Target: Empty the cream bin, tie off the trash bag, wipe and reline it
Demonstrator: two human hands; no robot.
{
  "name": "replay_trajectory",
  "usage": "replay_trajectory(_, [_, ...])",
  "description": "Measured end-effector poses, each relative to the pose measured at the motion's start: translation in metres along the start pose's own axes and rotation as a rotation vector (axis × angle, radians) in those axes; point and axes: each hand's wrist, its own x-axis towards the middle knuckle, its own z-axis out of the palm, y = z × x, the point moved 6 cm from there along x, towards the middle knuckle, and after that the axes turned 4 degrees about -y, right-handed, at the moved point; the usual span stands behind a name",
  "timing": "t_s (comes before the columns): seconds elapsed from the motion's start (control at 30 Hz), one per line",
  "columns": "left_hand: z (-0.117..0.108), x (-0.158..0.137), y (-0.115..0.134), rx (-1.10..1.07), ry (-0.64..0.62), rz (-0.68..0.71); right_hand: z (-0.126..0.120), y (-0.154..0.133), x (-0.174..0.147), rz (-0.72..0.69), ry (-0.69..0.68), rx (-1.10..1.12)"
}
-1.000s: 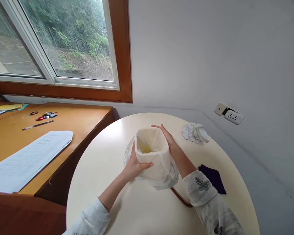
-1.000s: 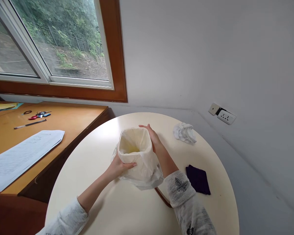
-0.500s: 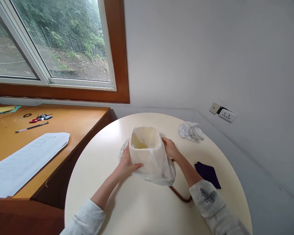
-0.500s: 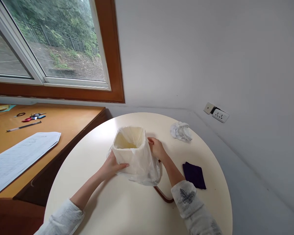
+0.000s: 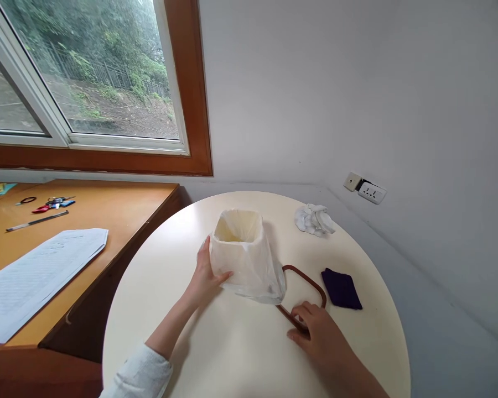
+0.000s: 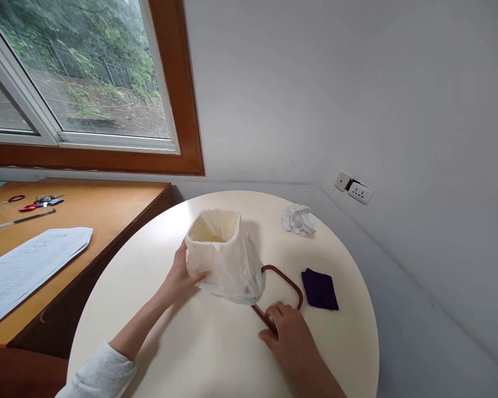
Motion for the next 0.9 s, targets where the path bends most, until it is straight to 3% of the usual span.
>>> replay_trajectory(0.13, [-0.019,-0.009,0.023,0.109,0.064,0.037,0.011,0.001,-0.012,-0.045,0.148,-0.142])
replay_trajectory(0.27, [-0.035,-0.014,0.073,0.239,0.229,0.316,0.005,0.001,-0.026,-0.103,0.264,-0.137])
replay_trajectory(0.37, [-0.023,-0.005,0.111,0.347,0.18,0.533,-0.005,0.002,-0.036,-0.08,0.303,-0.053])
replay_trajectory(0.43, [-0.005,0.007,0.126,0.448,0.054,0.562,-0.011,0.002,-0.041,-0.049,0.315,0.008])
replay_trajectory(0.53, [0.021,0.021,0.134,0.587,-0.113,0.559,-0.02,0.002,-0.048,0.004,0.362,0.098])
replay_trajectory(0.63, [0.037,0.025,0.131,0.666,-0.187,0.575,-0.032,-0.001,-0.055,0.036,0.467,0.168])
replay_trajectory(0.8, [0.038,0.023,0.129,0.67,-0.182,0.615,-0.054,-0.006,-0.059,0.002,0.594,0.166])
replay_trajectory(0.9, [0.028,0.013,0.138,0.511,-0.173,0.671,-0.064,-0.013,-0.053,-0.092,0.625,0.12])
